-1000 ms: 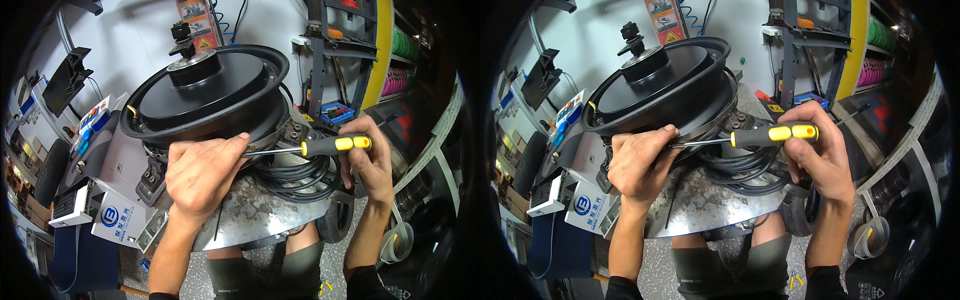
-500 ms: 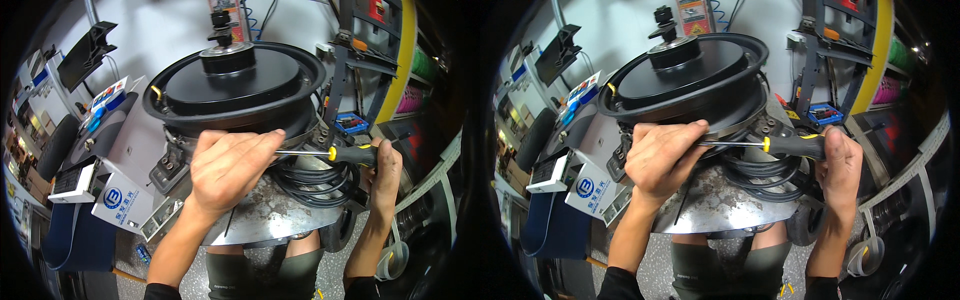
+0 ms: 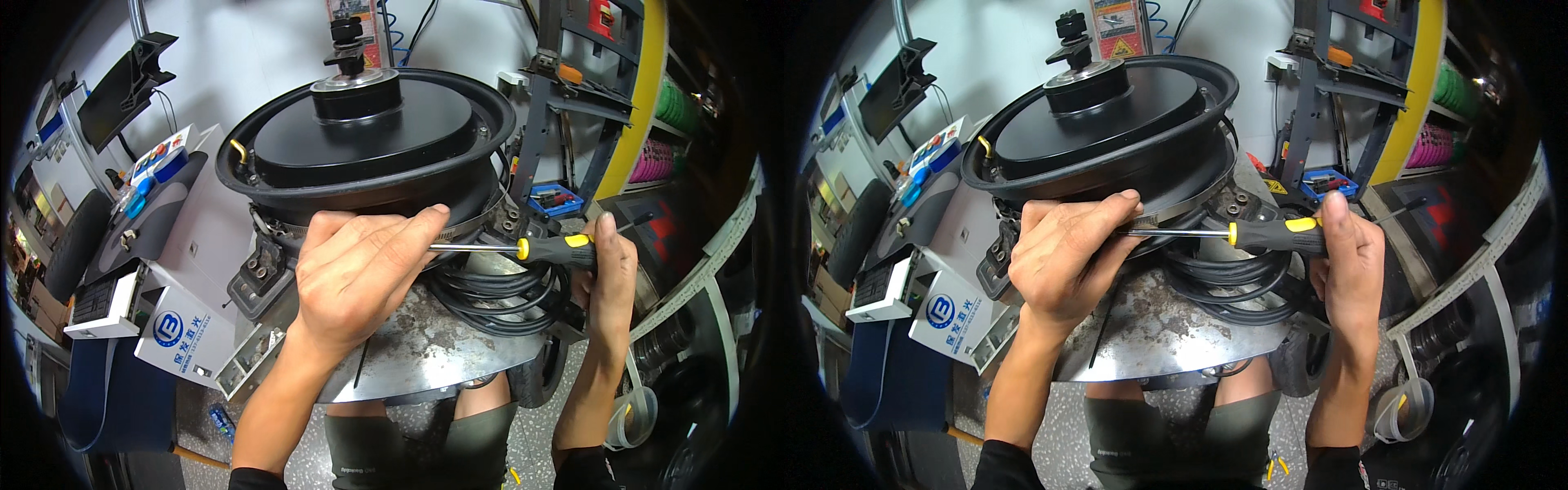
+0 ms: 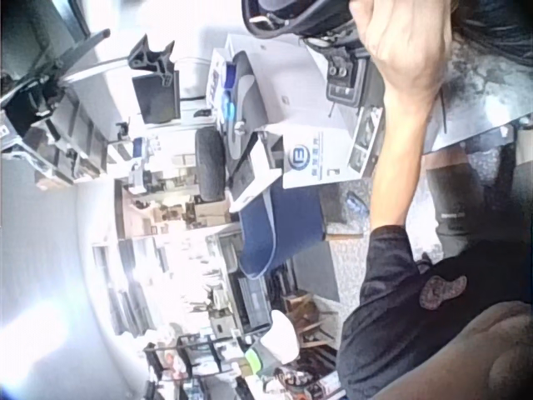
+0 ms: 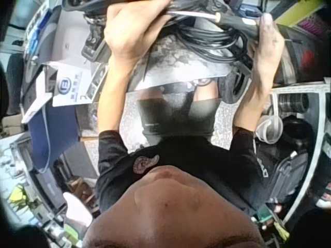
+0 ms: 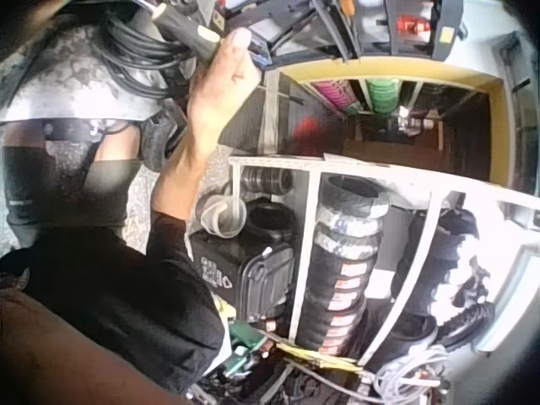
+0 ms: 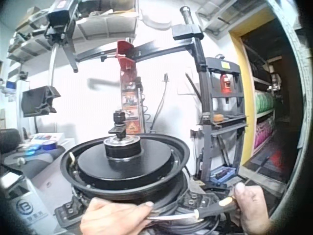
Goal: The person secures a cable to a black circular device using zip ties and pliers, then uses a screwdriver to tighten screws on the device's side. The person works at a metal table in a workshop environment.
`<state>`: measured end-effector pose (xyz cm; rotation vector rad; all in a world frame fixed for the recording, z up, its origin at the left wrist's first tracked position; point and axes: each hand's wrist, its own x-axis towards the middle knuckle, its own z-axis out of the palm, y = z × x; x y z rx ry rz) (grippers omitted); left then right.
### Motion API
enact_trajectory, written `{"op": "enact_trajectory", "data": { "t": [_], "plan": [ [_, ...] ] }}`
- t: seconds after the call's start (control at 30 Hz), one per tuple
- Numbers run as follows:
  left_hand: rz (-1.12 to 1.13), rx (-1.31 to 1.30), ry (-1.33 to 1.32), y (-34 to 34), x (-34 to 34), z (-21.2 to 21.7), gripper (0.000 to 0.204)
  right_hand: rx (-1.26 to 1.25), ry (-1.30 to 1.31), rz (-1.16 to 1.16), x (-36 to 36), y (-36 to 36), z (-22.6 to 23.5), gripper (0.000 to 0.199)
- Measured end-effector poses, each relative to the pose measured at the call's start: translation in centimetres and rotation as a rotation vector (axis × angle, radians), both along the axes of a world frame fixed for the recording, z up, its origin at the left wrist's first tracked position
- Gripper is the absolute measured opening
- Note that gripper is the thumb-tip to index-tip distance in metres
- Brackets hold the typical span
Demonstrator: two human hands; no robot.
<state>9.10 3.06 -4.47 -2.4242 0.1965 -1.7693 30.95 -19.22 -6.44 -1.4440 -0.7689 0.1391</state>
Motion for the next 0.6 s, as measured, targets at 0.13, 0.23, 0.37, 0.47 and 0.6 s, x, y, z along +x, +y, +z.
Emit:
{"op": "enact_trajectory", "data": {
  "t": [0.13,0.23,0.37,0.47,0.6],
  "plan": [
    [-0.009,-0.014,0.009,-0.2,0.0,0.2,0.047,0.182,-0.04,0.267,-1.6,-0.6,0.7,0.045],
    [-0.004,-0.017,0.021,-0.3,-0.1,0.2,0.048,0.088,-0.059,0.209,-0.6,-1.1,0.4,0.045],
    [0.003,-0.02,0.036,-0.3,-0.5,0.3,0.05,0.005,-0.088,0.101,0.5,-0.2,-0.6,0.059],
    [-0.008,-0.033,0.03,-0.3,-0.2,0.2,0.051,0.192,0.03,0.386,-0.7,-0.7,0.7,0.064],
    [0.003,-0.024,0.026,-0.4,-0.2,0.2,0.053,0.179,0.028,0.36,-0.7,-1.5,0.6,0.074]
  ]
}}
